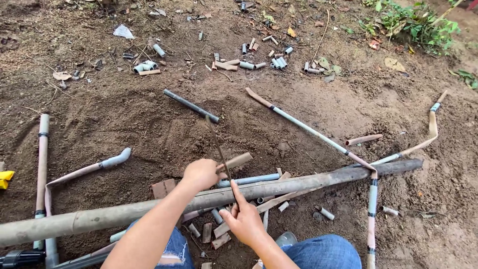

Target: Cutting PVC pipes using a manual wire saw while sitting on the ground.

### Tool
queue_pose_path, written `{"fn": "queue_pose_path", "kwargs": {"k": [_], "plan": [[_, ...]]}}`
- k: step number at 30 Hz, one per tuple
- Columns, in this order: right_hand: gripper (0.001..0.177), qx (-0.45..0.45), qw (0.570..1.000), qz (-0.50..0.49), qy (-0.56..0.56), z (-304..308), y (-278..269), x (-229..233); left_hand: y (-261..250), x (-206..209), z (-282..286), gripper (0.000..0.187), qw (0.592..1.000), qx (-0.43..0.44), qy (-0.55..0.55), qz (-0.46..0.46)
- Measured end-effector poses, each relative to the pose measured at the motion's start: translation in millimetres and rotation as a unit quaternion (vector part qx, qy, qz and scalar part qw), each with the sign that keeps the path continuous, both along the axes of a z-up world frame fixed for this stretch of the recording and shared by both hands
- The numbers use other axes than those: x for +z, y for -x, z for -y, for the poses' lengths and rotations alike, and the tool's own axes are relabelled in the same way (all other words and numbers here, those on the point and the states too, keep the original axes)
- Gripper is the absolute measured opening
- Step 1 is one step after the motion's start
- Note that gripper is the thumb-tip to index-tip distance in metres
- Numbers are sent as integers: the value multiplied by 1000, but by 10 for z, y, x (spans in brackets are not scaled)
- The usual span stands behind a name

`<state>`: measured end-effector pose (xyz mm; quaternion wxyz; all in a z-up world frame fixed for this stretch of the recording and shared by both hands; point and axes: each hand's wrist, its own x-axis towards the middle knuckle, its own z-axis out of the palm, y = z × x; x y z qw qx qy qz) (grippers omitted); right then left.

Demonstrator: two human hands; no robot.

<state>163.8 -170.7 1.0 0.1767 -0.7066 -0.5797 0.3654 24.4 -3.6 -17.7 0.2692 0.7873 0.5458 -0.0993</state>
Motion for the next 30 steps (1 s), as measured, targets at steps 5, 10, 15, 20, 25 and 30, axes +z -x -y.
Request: {"fn": "queue_pose_path", "kwargs": {"k": [5, 10, 15, 20, 25, 30], "plan": [[94, 18, 999, 19, 24, 87, 22, 0, 113, 129, -72, 48, 1000, 14, 12, -24], [93, 12, 1000, 10, 6, 24, -11, 20, 14, 112, 10, 42, 1000, -3, -5, -25], [92, 26, 1000, 12, 11, 138, -10, 28, 159, 184, -173, 37, 999, 28, -22, -30], [93, 8, 1000, 20, 8, 102, -48, 22, -23, -26, 85, 33, 999, -17, -36, -2], [95, 20, 999, 38, 29, 148, -12, 127, 13, 268, -4, 35, 999, -12, 2, -50], [94, 28, 998, 47, 10, 118, -74, 8, -38, 139, 123, 30, 999, -14, -14, -31]]}}
